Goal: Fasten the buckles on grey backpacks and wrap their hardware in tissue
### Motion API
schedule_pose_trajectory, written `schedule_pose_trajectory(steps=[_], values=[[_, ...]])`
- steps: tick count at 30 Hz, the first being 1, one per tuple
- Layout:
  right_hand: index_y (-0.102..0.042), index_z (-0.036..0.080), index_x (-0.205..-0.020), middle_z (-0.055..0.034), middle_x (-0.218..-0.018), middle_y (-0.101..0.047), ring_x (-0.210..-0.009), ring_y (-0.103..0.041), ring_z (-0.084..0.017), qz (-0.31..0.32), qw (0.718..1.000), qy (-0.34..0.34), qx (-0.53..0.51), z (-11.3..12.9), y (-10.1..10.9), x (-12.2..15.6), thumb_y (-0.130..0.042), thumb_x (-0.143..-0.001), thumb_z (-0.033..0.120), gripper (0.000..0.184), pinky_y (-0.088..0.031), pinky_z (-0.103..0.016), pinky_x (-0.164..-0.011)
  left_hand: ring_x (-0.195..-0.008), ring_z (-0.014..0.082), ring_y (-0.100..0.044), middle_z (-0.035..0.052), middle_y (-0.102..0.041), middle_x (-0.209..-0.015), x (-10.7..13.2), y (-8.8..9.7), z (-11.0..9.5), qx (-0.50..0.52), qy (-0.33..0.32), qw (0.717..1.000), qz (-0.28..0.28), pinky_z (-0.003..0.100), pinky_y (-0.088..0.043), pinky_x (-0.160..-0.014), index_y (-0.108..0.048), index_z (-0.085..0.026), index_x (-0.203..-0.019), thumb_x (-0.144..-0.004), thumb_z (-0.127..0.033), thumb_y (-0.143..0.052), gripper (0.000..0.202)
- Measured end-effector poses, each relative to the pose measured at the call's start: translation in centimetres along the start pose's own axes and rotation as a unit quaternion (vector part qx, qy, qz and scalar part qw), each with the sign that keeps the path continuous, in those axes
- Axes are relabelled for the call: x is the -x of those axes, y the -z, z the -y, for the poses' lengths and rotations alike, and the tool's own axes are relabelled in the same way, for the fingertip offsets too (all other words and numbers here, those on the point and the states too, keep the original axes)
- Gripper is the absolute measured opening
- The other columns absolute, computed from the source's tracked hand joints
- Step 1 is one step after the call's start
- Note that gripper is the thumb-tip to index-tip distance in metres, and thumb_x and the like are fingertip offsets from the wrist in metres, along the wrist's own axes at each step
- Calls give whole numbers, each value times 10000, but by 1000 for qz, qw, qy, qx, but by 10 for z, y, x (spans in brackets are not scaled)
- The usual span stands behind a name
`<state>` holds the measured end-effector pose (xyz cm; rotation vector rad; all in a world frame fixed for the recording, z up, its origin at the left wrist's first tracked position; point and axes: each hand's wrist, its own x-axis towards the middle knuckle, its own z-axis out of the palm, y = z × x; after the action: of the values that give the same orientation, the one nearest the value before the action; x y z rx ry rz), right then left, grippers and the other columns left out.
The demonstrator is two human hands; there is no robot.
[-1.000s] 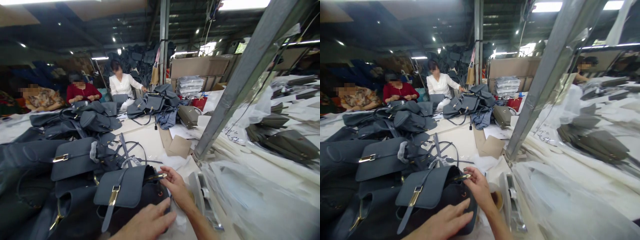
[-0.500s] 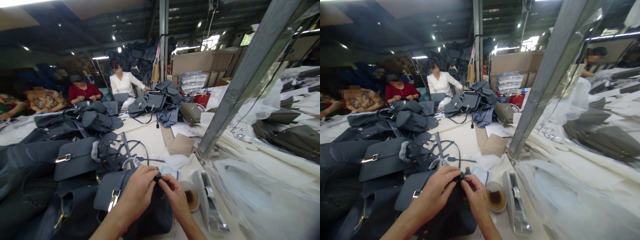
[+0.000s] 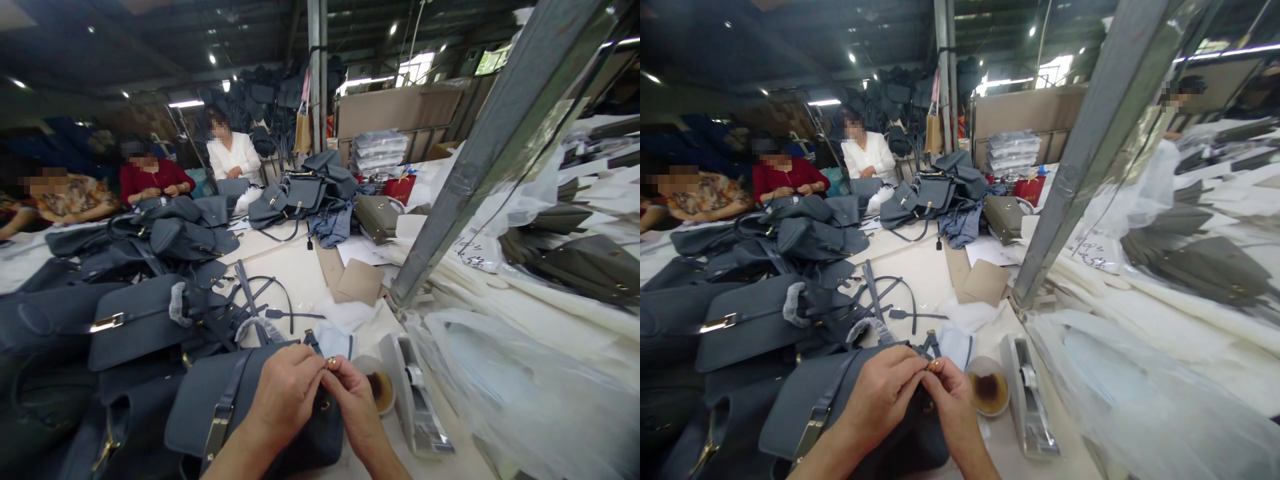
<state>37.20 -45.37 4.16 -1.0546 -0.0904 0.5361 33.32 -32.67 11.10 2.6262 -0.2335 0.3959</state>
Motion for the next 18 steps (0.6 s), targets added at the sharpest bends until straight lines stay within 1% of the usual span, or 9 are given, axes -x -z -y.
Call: schedule_pose_trajectory(steps=[3,5,9,13,15,18], values=[[-599,194,-702,53,-650,-532,-638,-455,-114,14,999,13,35,4,-1,0,-777,-716,433,298,-394,-217,-606,-672,182,-600,37,-645,-736,1,-2,0,-46,-17,999,-5,273,-455,-607,-648,-185,-803,-920,-152,-469,217],[-602,194,-708,52,-658,-516,-646,-442,-117,26,998,18,58,7,0,1,-753,-740,441,291,-387,-221,-612,-635,175,-594,29,-635,-718,1,-2,0,-64,-31,997,9,267,-451,-576,-625,-187,-792,-928,-151,-447,227],[-619,189,-711,41,-681,-536,-690,-456,-137,56,993,13,102,16,2,4,-720,-769,446,283,-391,-244,-668,-588,176,-581,18,-615,-699,-4,5,-3,-122,-85,987,60,265,-453,-529,-586,-189,-826,-924,-118,-418,207],[-627,194,-706,33,-685,-568,-704,-478,-157,82,989,2,123,23,3,7,-690,-783,476,300,-391,-266,-676,-582,193,-576,27,-598,-698,-13,15,-7,-192,-145,960,146,280,-461,-506,-560,-180,-827,-911,-101,-429,175],[-637,198,-715,25,-695,-590,-719,-497,-172,91,986,-1,140,25,2,8,-671,-790,496,310,-397,-280,-688,-587,195,-575,30,-598,-711,-17,19,-7,-207,-169,947,180,282,-460,-505,-556,-177,-826,-914,-106,-438,163],[-658,205,-735,11,-711,-611,-757,-522,-201,103,981,0,166,30,0,9,-655,-794,502,303,-404,-303,-719,-603,190,-574,30,-600,-732,-21,21,-3,-202,-184,940,203,275,-446,-509,-560,-176,-824,-909,-117,-460,144]])
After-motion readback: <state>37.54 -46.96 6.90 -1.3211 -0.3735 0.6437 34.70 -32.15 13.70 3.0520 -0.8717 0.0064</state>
